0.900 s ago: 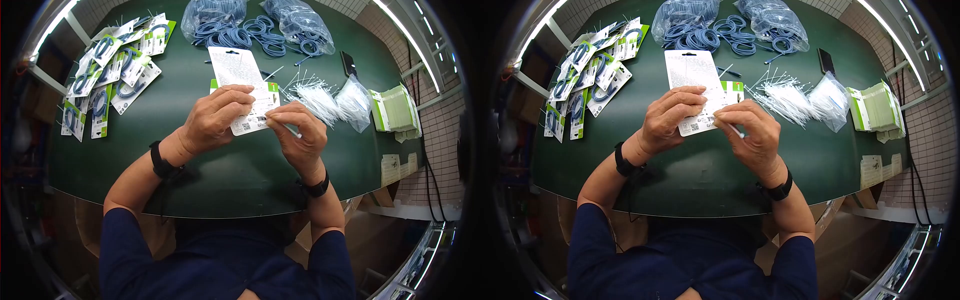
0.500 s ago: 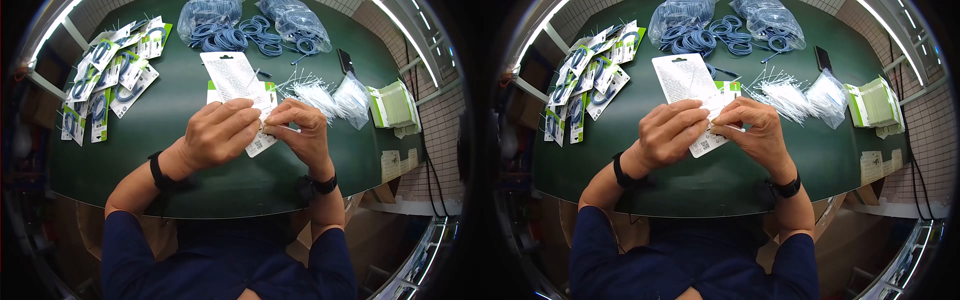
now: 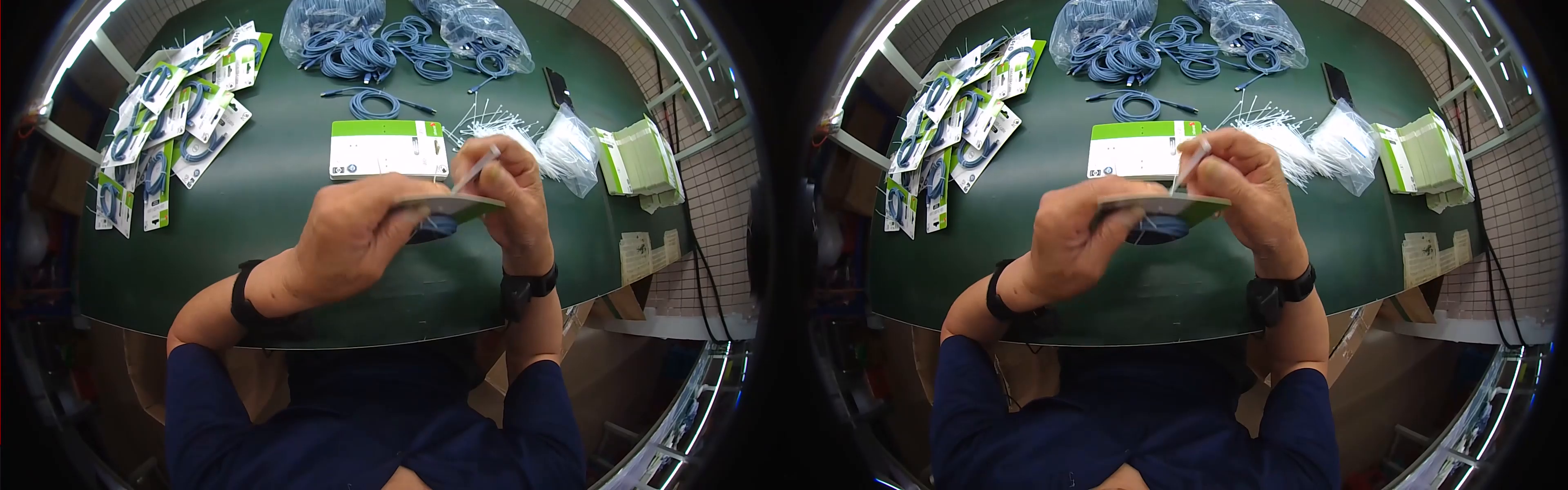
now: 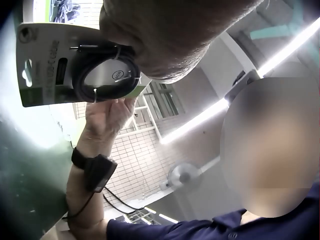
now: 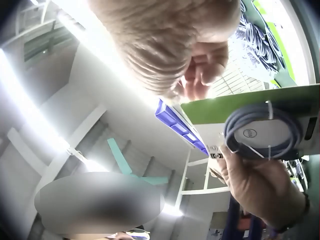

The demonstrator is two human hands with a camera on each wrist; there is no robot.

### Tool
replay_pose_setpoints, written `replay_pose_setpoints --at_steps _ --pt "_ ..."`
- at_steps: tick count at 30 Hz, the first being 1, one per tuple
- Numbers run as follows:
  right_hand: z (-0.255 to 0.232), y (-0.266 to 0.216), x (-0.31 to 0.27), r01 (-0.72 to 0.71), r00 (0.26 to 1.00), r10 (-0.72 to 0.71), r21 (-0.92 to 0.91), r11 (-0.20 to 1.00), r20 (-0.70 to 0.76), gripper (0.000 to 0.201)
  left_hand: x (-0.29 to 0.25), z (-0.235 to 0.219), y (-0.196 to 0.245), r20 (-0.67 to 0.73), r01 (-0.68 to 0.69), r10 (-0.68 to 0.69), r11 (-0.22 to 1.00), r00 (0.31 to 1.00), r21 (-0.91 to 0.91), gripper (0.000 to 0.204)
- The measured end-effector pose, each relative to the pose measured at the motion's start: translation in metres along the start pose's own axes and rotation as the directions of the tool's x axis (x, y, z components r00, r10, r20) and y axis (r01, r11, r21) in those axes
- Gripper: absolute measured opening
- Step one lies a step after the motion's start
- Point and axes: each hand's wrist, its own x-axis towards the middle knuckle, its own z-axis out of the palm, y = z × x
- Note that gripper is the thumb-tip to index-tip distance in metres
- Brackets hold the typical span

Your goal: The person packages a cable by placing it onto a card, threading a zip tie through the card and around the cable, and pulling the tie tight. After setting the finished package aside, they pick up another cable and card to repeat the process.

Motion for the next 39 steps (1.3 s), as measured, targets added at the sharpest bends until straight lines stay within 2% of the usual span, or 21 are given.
replay_pose_setpoints --at_steps 1,2,4,5,6,7,8,9,11,13,16,20,25,27,28,33,36,39 --pt "-0.002 0.003 0.000 0.000 1.000 0.000 0.000 1.000 0.003 0.026 0.001 0.000 -0.002 -0.002 -0.001 0.001 1.000 1.000 0.002 0.016" --pt "-0.005 0.007 0.001 0.140 0.987 -0.145 -0.076 0.987 -0.068 0.029 0.003 -0.001 -0.007 -0.056 0.107 -0.116 0.984 0.992 -0.140 0.016" --pt "-0.009 0.010 0.005 0.390 0.885 -0.435 -0.247 0.887 -0.165 0.034 0.008 -0.002 -0.019 -0.115 0.274 -0.352 0.862 0.929 -0.427 0.018" --pt "-0.007 0.010 0.007 0.394 0.886 -0.437 -0.246 0.886 -0.154 0.034 0.010 -0.003 -0.026 -0.125 0.266 -0.347 0.865 0.929 -0.425 0.018" --pt "-0.004 0.010 0.009 0.496 0.829 -0.560 -0.467 0.732 0.003 0.032 0.011 -0.004 -0.032 -0.129 0.271 -0.373 0.834 0.919 -0.481 0.018" --pt "-0.001 0.011 0.009 0.579 0.756 -0.628 -0.634 0.513 0.182 0.031 0.012 -0.005 -0.038 -0.129 0.276 -0.401 0.798 0.907 -0.536 0.019" --pt "0.003 0.013 0.010 0.634 0.677 -0.637 -0.733 0.248 0.370 0.029 0.012 -0.005 -0.042 -0.124 0.281 -0.429 0.757 0.895 -0.590 0.019" --pt "0.008 0.014 0.012 0.635 0.678 -0.634 -0.731 0.250 0.372 0.029 0.012 -0.005 -0.044 -0.127 0.281 -0.431 0.756 0.893 -0.591 0.019" --pt "0.018 0.019 0.014 0.636 0.619 -0.513 -0.763 -0.116 0.595 0.035 0.011 -0.004 -0.047 -0.127 0.286 -0.442 0.747 0.888 -0.600 0.019" --pt "0.020 0.025 0.014 0.627 0.612 -0.518 -0.766 -0.142 0.598 0.036 0.009 -0.003 -0.048 -0.123 0.291 -0.449 0.740 0.885 -0.607 0.019" --pt "0.018 0.031 0.015 0.614 0.588 -0.525 -0.762 -0.205 0.615 0.039 0.007 -0.001 -0.048 -0.004 0.360 -0.452 0.715 0.892 -0.599 0.019" --pt "0.018 0.034 0.015 0.637 0.547 -0.546 -0.739 -0.221 0.635 0.038 0.007 -0.002 -0.047 0.012 0.359 -0.430 0.739 0.903 -0.571 0.021" --pt "0.022 0.033 0.015 0.599 0.561 -0.586 -0.776 -0.200 0.584 0.030 0.007 -0.003 -0.034 0.026 0.376 -0.420 0.781 0.907 -0.498 0.022" --pt "0.022 0.032 0.015 0.592 0.554 -0.627 -0.789 -0.166 0.548 0.027 0.006 0.003 -0.027 0.001 0.306 -0.356 0.803 0.935 -0.511 0.023" --pt "0.021 0.031 0.015 0.590 0.553 -0.629 -0.790 -0.168 0.546 0.027 0.006 0.004 -0.025 -0.012 0.271 -0.324 0.812 0.946 -0.517 0.024" --pt "0.017 0.033 0.015 0.584 0.507 -0.662 -0.785 -0.208 0.552 0.033 0.001 0.004 -0.032 -0.010 0.295 -0.333 0.849 0.943 -0.438 0.025" --pt "0.018 0.034 0.014 0.603 0.482 -0.679 -0.772 -0.201 0.553 0.031 0.002 0.004 -0.034 -0.019 0.284 -0.368 0.749 0.930 -0.598 0.025" --pt "0.023 0.031 0.008 0.658 0.453 -0.650 -0.721 -0.217 0.610 0.026 0.002 0.002 -0.039 -0.010 0.286 -0.388 0.697 0.922 -0.658 0.025"
